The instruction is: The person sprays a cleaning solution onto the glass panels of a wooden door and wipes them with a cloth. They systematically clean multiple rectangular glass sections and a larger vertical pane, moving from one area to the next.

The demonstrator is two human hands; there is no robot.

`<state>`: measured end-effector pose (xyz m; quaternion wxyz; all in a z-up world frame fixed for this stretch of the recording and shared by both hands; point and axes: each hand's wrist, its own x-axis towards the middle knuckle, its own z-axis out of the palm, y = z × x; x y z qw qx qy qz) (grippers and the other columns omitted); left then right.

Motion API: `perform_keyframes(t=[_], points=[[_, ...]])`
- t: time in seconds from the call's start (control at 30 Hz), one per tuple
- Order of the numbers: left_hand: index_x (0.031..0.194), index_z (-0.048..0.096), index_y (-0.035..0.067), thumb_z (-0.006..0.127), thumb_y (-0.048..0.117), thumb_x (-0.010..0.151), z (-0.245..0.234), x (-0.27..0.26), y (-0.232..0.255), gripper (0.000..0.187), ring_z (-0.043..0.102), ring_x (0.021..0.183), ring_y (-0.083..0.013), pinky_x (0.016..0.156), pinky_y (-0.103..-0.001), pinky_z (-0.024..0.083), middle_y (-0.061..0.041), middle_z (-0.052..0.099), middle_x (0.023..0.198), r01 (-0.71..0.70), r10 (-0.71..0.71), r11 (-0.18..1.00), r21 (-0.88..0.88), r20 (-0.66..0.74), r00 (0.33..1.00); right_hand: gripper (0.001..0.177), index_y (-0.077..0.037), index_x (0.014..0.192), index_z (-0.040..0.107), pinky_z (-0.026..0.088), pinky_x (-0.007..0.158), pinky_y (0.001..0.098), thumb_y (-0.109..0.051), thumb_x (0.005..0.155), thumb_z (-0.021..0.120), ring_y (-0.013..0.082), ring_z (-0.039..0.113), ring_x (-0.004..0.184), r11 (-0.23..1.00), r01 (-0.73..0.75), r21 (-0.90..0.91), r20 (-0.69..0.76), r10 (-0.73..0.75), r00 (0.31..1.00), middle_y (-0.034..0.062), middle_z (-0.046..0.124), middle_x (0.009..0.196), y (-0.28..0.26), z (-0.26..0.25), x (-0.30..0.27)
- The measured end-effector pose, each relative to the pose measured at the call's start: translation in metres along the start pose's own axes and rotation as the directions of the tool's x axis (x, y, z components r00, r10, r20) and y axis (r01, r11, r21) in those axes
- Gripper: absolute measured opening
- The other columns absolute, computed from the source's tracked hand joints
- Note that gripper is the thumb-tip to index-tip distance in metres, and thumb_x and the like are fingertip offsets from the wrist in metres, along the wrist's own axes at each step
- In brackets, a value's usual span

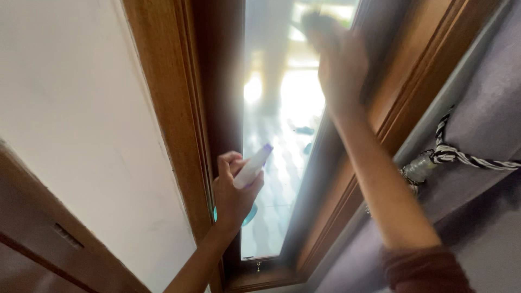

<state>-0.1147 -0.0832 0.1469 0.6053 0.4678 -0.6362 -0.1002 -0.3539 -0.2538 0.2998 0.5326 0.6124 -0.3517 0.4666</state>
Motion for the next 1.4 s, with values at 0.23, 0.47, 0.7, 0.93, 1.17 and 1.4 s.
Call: perform_keyframes(t=[0.23,0.47,0.7,0.93,1.17,1.4], points=[[0.103,0.057,0.008,0.081,0.016,0.081,0.006,-0.056,-0.032,0.034,0.08,0.08,-0.0195,0.067,-0.031,0.064,-0.012,0.079,0.089,0.213,-0.187,0.967,-0.139,0.178,0.966,0.033,-0.019,0.107,0.071,0.053,0.087,0.0446,-0.003,0.079,0.066,0.0325,0.063,0.106,0.939,-0.031,0.343,0.288,-0.074,0.955,0.0106,0.065,0.113,-0.075,-0.062,-0.24],[0.096,0.063,0.008,0.08,0.015,0.081,0.001,-0.088,-0.046,0.023,0.076,0.078,-0.0143,0.064,-0.03,0.062,-0.005,0.076,0.085,0.254,-0.215,0.956,-0.144,0.24,0.947,0.04,-0.018,0.115,0.075,0.056,0.087,0.0364,0.007,0.089,0.059,0.0252,0.069,0.104,0.83,-0.162,0.534,0.5,-0.156,0.852,0.0057,0.072,0.115,-0.107,-0.095,-0.238],[0.087,0.068,0.008,0.085,0.015,0.076,-0.01,-0.096,-0.051,0.021,0.067,0.072,-0.0185,0.066,-0.037,0.054,-0.004,0.067,0.081,0.178,-0.194,0.98,0.089,0.229,0.954,0.028,-0.017,0.116,0.074,0.055,0.086,0.039,-0.002,0.095,0.062,0.0274,0.068,0.104,0.811,-0.145,0.566,0.185,0.047,0.982,0.0072,0.072,0.114,-0.088,-0.052,-0.056],[0.094,0.068,0.008,0.087,0.022,0.073,-0.018,-0.106,-0.068,0.031,0.067,0.079,-0.0255,0.075,-0.042,0.053,-0.007,0.068,0.084,-0.02,-0.058,0.96,0.281,0.268,0.962,0.021,-0.015,0.117,0.073,0.055,0.087,0.0415,-0.009,0.099,0.062,0.0299,0.068,0.104,0.797,-0.198,0.571,0.164,0.125,0.978,0.009,0.072,0.114,-0.142,-0.028,-0.079],[0.098,0.07,0.008,0.086,0.025,0.074,-0.005,-0.143,-0.107,0.034,0.069,0.081,-0.0265,0.071,-0.04,0.056,-0.008,0.068,0.088,0.076,-0.167,0.952,0.297,0.294,0.941,0.013,-0.018,0.107,0.078,0.054,0.081,0.0343,-0.013,0.097,0.071,0.0211,0.069,0.093,0.711,-0.413,0.569,0.456,0.145,0.878,-0.0005,0.075,0.111,-0.21,-0.046,-0.254],[0.105,0.072,0.01,0.084,0.022,0.074,0.015,-0.195,-0.157,0.035,0.068,0.079,-0.0279,0.067,-0.039,0.054,-0.01,0.067,0.092,0.265,-0.366,0.909,0.321,0.313,0.876,0.032,-0.028,0.116,0.075,0.053,0.086,0.0343,-0.014,0.089,0.065,0.0162,0.064,0.105,0.833,-0.14,0.535,0.494,-0.175,0.852,-0.002,0.061,0.121,-0.252,-0.061,-0.41]])
